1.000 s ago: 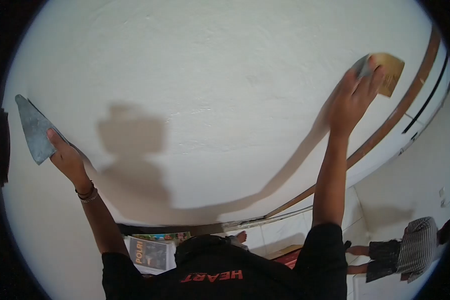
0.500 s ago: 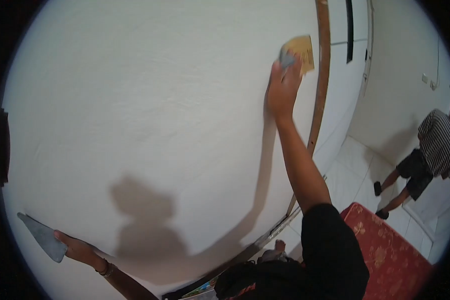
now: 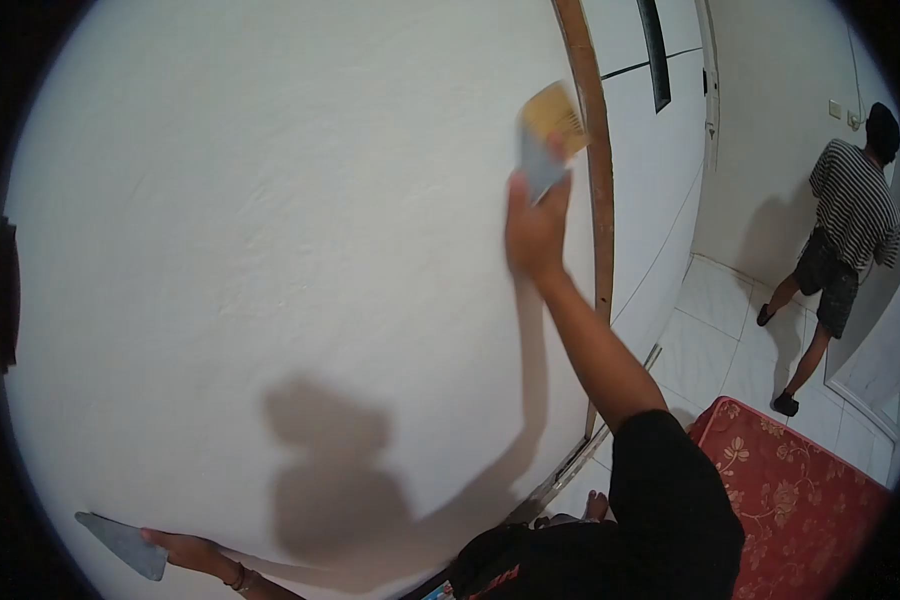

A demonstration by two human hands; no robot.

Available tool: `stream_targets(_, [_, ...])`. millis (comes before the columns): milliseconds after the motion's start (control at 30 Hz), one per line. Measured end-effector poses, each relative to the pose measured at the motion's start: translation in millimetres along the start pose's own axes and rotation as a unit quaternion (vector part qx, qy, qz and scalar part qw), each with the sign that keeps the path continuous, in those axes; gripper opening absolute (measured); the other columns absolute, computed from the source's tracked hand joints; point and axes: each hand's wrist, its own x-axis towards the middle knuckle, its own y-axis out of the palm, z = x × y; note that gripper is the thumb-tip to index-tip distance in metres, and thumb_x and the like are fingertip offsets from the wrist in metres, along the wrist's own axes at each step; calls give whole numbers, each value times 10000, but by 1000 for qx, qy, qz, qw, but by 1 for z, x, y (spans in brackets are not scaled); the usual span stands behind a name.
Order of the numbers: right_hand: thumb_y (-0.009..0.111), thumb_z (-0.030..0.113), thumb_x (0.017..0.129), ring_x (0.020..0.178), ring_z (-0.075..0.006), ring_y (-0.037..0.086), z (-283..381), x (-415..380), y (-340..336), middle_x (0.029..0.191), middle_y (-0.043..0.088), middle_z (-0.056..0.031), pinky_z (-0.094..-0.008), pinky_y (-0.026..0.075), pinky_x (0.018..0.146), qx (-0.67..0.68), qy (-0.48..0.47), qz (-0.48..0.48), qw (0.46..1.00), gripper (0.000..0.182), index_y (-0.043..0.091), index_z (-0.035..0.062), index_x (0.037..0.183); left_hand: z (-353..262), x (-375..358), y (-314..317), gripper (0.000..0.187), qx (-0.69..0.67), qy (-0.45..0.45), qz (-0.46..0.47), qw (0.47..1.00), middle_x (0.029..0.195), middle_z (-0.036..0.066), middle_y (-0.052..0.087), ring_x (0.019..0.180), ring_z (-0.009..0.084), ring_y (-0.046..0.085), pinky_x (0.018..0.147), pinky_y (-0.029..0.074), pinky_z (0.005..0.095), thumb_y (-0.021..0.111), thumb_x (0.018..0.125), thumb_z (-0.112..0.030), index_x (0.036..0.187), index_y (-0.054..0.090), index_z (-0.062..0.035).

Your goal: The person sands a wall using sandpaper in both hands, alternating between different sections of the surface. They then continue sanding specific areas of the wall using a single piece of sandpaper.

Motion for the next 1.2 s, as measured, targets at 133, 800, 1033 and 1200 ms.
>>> stream_targets(133, [405, 274, 937, 1299, -315, 231, 13, 18, 8, 1384, 271, -203, -347, 154, 1073, 38, 179, -99, 978, 560, 227, -69, 1342, -2, -65, 35, 719, 61, 37, -43, 997, 1276, 288, 387, 1123, 379, 430, 972, 346, 418, 353, 927, -470, 1282, 258, 148])
stream_targets(800, [587, 330, 782, 1357, -305, 147, -16, -170, -22, 1430, 218, -189, -660, 53, 988, -99, -184, 227, 951, 617, 377, 226, 1353, 17, -202, 77, 696, 130, 116, -3, 985, 1291, 290, 356, 1111, 356, 443, 930, 398, 409, 358, 947, -423, 1278, 204, 170])
stream_targets(1033, [423, 241, 913, 1337, -319, 184, -59, -35, -31, 1403, 244, -236, -469, 66, 1070, 106, 234, -16, 966, 497, 318, -23, 1320, 12, -104, 45, 711, 32, -118, -30, 992, 1156, 296, 473, 953, 333, 533, 820, 483, 389, 269, 956, -460, 1212, 287, 203])
stream_targets(1200, [470, 238, 870, 1362, -355, 81, 40, -172, 5, 1433, 217, -209, -593, 47, 1033, -103, -78, 189, 973, 484, 410, 34, 1305, 19, -228, 84, 697, 449, 328, 89, 827, 1457, 222, 69, 1352, 354, 97, 1075, 129, 484, 376, 950, -350, 1388, 5, 45])
